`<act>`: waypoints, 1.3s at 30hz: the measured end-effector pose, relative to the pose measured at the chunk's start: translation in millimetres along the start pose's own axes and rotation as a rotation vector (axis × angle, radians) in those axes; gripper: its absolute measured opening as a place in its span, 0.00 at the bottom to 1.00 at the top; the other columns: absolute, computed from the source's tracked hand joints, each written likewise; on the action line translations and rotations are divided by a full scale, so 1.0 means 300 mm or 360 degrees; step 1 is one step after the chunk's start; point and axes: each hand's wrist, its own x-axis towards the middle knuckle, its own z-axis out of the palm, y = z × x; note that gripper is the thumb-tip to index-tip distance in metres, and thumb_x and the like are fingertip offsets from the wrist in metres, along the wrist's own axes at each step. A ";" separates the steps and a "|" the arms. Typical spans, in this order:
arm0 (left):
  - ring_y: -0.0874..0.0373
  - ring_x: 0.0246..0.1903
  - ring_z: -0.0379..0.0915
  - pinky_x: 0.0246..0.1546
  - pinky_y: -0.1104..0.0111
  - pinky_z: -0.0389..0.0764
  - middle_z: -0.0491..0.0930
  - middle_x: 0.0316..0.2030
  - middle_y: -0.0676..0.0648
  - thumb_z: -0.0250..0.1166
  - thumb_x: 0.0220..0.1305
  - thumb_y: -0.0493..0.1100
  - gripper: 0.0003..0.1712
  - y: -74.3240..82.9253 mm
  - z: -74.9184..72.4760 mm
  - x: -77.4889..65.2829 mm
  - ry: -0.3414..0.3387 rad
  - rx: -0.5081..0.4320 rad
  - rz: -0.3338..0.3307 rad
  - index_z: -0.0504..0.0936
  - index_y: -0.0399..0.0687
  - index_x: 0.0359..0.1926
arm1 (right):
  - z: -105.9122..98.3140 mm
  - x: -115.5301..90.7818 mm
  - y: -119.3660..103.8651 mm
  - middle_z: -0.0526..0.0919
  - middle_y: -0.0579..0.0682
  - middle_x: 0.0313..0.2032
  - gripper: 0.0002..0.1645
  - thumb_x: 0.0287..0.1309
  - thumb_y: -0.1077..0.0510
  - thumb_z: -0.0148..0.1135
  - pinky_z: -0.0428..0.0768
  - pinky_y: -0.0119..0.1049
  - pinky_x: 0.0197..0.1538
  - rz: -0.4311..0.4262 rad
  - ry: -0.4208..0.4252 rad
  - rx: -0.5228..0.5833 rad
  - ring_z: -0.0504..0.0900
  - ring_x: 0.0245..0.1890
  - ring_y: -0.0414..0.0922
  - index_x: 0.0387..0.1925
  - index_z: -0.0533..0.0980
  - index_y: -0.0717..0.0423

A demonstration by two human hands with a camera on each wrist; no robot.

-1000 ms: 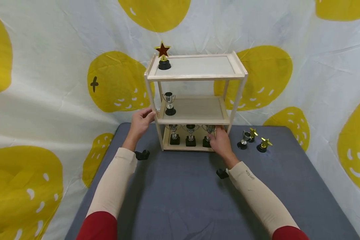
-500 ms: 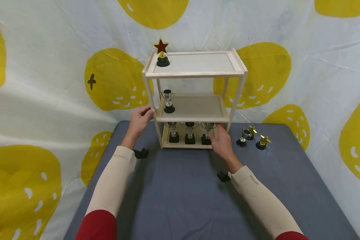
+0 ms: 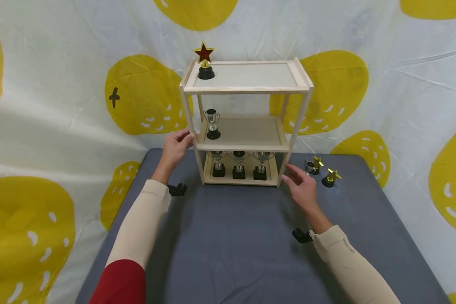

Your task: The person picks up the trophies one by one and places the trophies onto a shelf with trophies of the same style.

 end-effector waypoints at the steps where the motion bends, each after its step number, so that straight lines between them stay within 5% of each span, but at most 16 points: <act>1: 0.67 0.44 0.80 0.57 0.60 0.82 0.78 0.54 0.29 0.60 0.71 0.41 0.23 0.001 0.000 0.002 -0.0008 -0.0009 0.0002 0.77 0.34 0.62 | -0.016 -0.008 -0.008 0.80 0.66 0.57 0.24 0.59 0.68 0.66 0.82 0.25 0.55 0.0016 0.0010 -0.0006 0.82 0.50 0.30 0.58 0.76 0.68; 3: 0.67 0.44 0.80 0.56 0.60 0.82 0.77 0.54 0.27 0.59 0.71 0.39 0.22 0.003 0.000 0.002 -0.0021 -0.0020 0.0009 0.76 0.33 0.62 | -0.046 -0.022 -0.010 0.81 0.67 0.56 0.24 0.58 0.68 0.67 0.78 0.14 0.51 0.0039 0.0027 -0.0019 0.76 0.46 0.19 0.57 0.77 0.69; 12: 0.62 0.48 0.82 0.53 0.66 0.84 0.80 0.53 0.34 0.61 0.70 0.44 0.23 -0.035 -0.003 0.022 0.0028 0.0009 0.0044 0.78 0.39 0.62 | -0.125 0.029 0.239 0.83 0.62 0.54 0.24 0.56 0.63 0.71 0.79 0.16 0.53 0.0124 0.0221 -0.0151 0.75 0.45 0.16 0.56 0.80 0.60; 15: 0.63 0.47 0.82 0.53 0.66 0.84 0.81 0.51 0.37 0.62 0.69 0.45 0.23 -0.035 -0.004 0.026 0.0038 0.0007 0.0052 0.79 0.39 0.60 | -0.145 0.054 0.273 0.84 0.61 0.54 0.24 0.55 0.62 0.72 0.79 0.20 0.56 0.0185 0.0315 -0.0224 0.79 0.47 0.23 0.55 0.80 0.60; 22: 0.67 0.43 0.81 0.51 0.67 0.85 0.83 0.44 0.47 0.63 0.69 0.45 0.22 -0.040 0.000 0.022 0.0046 -0.0001 0.0075 0.80 0.37 0.58 | -0.181 0.099 0.318 0.80 0.63 0.58 0.29 0.56 0.60 0.71 0.78 0.51 0.62 0.0299 0.0386 -0.0334 0.80 0.58 0.62 0.59 0.77 0.63; 39: 0.64 0.44 0.83 0.51 0.66 0.85 0.80 0.52 0.28 0.62 0.69 0.41 0.21 -0.035 -0.003 0.013 0.0006 -0.0066 0.0138 0.80 0.35 0.58 | -0.135 0.203 0.406 0.76 0.63 0.63 0.35 0.64 0.49 0.64 0.74 0.55 0.66 0.0553 0.0245 -0.0515 0.76 0.62 0.60 0.68 0.69 0.59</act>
